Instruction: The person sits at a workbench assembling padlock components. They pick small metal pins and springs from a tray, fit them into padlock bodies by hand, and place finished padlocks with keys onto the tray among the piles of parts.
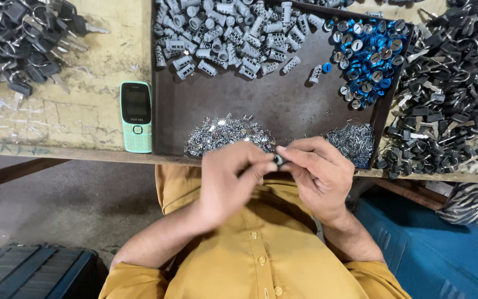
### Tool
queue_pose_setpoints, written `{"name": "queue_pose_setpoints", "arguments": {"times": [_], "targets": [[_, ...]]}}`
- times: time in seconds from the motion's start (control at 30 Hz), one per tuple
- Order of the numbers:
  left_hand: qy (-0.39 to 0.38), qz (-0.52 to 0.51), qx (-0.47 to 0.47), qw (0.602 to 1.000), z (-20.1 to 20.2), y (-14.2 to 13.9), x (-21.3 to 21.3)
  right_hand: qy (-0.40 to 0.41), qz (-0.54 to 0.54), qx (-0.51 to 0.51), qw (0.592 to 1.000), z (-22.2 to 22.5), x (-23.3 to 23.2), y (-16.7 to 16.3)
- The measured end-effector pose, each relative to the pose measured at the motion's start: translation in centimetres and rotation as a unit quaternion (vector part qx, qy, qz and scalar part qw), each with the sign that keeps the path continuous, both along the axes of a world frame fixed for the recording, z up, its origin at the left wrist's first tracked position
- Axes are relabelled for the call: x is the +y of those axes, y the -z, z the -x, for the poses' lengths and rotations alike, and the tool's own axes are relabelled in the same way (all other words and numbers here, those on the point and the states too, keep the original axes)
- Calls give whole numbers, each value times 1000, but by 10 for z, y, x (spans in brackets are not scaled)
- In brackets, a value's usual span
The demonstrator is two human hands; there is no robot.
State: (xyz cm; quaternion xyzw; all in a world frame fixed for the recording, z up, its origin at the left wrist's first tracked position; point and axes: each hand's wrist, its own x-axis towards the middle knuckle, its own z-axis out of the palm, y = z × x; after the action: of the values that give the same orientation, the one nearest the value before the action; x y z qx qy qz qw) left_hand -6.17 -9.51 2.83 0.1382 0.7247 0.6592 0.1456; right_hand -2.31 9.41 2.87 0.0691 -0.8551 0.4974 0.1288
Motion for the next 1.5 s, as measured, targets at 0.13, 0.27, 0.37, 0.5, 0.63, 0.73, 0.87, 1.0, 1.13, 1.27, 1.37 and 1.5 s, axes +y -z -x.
{"name": "queue_pose_setpoints", "arguments": {"times": [0.13,0.27,0.37,0.5,0.63,0.73,0.87,1.0,1.13,1.27,1.37,1.5], "targets": [[43,120,286,950,0,-12,-4,-16,45,-4,999,-3,2,9],[69,42,149,985,14,-10,-6,-15,74,5,997,-3,-1,14],[58,9,98,993,19,-8,-6,-64,80,-22,995,5,4,11],[1,-4,103,995,18,-3,-3,-140,-100,-15,985,35,38,-1],[15,1,86,996,18,6,-4,91,-273,-19,957,69,69,0],[15,14,107,994,18,9,-5,55,-366,37,928,93,73,9],[15,26,115,993,21,7,-6,56,-305,39,950,100,68,2],[29,-27,128,991,23,4,-6,88,6,-66,994,55,49,-16],[70,-56,138,986,23,2,-6,1,272,-161,949,3,13,-2],[74,-57,162,982,22,2,-2,12,314,-173,933,-12,7,13],[61,-41,160,984,19,1,1,-3,323,-151,934,-13,8,15],[36,-46,127,990,12,4,5,-13,334,-131,933,-13,6,15]]}}
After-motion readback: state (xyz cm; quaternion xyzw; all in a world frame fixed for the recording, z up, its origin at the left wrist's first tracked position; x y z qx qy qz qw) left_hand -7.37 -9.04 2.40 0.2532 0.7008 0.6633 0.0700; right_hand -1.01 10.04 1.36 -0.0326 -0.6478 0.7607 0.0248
